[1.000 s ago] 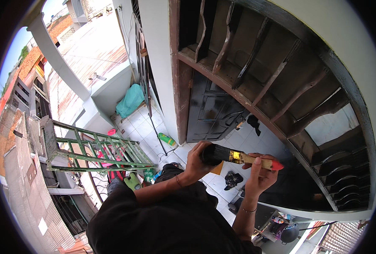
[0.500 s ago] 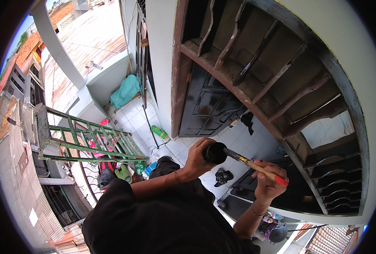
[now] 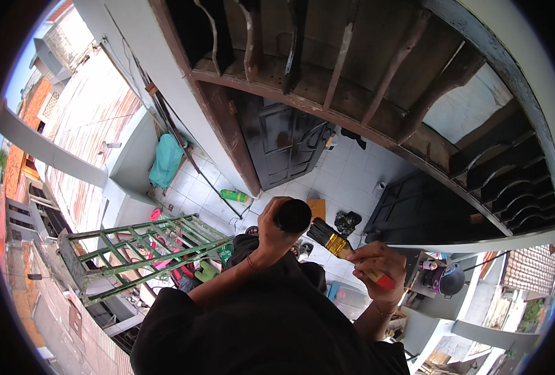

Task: The person paints a wooden window frame with a brush, repeatedly dipping the brush into a small container to reload paint. The person applies dark paint to the frame's vertical and horizontal members while standing on a ladder.

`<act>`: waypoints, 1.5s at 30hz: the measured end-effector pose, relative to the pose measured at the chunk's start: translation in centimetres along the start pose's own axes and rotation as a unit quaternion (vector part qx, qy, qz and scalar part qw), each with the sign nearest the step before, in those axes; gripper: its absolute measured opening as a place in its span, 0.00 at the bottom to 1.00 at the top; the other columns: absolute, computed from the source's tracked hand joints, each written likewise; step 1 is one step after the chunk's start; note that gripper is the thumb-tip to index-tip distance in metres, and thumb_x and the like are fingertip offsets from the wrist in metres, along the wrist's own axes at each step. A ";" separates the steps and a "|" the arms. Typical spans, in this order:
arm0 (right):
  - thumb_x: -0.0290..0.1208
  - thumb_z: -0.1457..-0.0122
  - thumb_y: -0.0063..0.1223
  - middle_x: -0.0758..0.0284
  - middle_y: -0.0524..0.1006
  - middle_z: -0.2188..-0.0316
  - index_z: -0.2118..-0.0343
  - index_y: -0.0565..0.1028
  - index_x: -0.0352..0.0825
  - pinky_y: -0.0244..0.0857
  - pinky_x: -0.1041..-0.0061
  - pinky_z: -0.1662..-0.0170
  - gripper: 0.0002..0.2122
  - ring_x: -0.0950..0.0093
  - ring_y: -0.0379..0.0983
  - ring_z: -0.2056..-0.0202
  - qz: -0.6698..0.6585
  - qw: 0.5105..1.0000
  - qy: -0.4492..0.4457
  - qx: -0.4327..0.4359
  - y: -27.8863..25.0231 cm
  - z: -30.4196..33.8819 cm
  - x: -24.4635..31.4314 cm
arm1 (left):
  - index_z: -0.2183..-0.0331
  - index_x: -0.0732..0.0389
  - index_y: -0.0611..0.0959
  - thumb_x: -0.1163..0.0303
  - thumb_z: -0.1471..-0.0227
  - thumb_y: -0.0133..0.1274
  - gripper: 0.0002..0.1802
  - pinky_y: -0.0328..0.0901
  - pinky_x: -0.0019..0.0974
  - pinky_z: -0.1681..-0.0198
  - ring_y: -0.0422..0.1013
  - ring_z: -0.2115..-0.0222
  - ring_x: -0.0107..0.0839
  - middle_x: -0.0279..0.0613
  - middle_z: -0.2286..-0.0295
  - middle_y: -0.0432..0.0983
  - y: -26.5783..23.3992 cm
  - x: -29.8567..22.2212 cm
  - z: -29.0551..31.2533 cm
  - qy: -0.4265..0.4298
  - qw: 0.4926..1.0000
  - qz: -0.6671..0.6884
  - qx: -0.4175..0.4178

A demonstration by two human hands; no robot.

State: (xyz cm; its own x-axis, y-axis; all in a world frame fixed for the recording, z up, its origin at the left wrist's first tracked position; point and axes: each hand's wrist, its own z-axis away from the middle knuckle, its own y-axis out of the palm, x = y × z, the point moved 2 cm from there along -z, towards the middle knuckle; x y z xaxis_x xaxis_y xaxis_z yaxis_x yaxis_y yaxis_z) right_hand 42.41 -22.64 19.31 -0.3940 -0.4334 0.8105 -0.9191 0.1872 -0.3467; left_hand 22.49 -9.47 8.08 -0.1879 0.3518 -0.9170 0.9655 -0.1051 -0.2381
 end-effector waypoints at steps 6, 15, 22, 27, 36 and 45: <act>0.31 0.35 0.62 0.53 0.79 0.59 0.57 0.75 0.27 0.74 0.77 0.69 0.12 0.71 0.80 0.71 -0.143 0.871 0.078 -0.464 -0.1 9.4 -2.8 | 0.54 0.66 0.78 0.80 0.56 0.72 0.26 0.69 0.35 0.50 0.75 0.55 0.33 0.42 0.56 0.78 0.3 3.1 1.8 0.042 0.997 0.050 0.037; 0.28 0.32 0.55 0.70 0.77 0.66 0.57 0.77 0.30 0.64 0.84 0.65 0.07 0.84 0.71 0.68 0.041 0.470 0.175 -0.864 -0.9 26.9 0.5 | 0.50 0.69 0.74 0.80 0.48 0.66 0.26 0.72 0.40 0.47 0.74 0.51 0.41 0.48 0.54 0.74 2.7 3.8 1.6 0.090 0.968 0.014 0.232; 0.17 0.37 0.51 0.59 0.80 0.60 0.46 0.75 0.26 0.70 0.79 0.56 0.16 0.73 0.76 0.56 0.307 0.312 0.368 -0.820 5.1 35.1 4.4 | 0.49 0.69 0.71 0.80 0.45 0.63 0.25 0.74 0.42 0.47 0.72 0.49 0.43 0.48 0.52 0.71 4.9 2.6 0.8 0.138 0.934 0.086 0.319; 0.27 0.28 0.48 0.59 0.81 0.60 0.55 0.74 0.32 0.70 0.84 0.58 0.06 0.77 0.76 0.56 -0.024 0.352 0.063 -0.933 8.1 38.1 5.5 | 0.48 0.68 0.69 0.81 0.45 0.61 0.26 0.73 0.44 0.43 0.71 0.48 0.43 0.48 0.51 0.69 5.6 3.3 1.1 0.101 0.930 0.089 0.343; 0.27 0.30 0.50 0.57 0.79 0.51 0.47 0.73 0.26 0.71 0.74 0.53 0.13 0.70 0.77 0.56 0.194 0.390 0.250 -0.864 5.3 35.4 6.1 | 0.50 0.64 0.71 0.79 0.50 0.66 0.28 0.72 0.40 0.49 0.72 0.51 0.39 0.47 0.52 0.72 6.2 2.6 1.7 0.115 0.922 0.116 0.352; 0.42 0.29 0.51 0.51 0.81 0.66 0.47 0.60 0.34 0.68 0.76 0.64 0.19 0.71 0.78 0.66 0.066 0.815 0.116 -0.563 3.3 10.4 2.0 | 0.57 0.61 0.80 0.77 0.65 0.74 0.29 0.72 0.38 0.55 0.78 0.60 0.39 0.45 0.61 0.79 5.2 0.2 0.3 0.116 0.950 0.045 0.288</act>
State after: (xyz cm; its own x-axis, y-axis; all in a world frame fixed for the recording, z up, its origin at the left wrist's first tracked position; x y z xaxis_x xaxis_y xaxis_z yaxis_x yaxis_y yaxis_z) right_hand 38.56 -32.11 14.90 -0.3590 -0.1904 0.9137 -0.2324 0.9664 0.1101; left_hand 27.40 -10.21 6.55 -0.0002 0.5052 -0.8630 0.7050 -0.6119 -0.3584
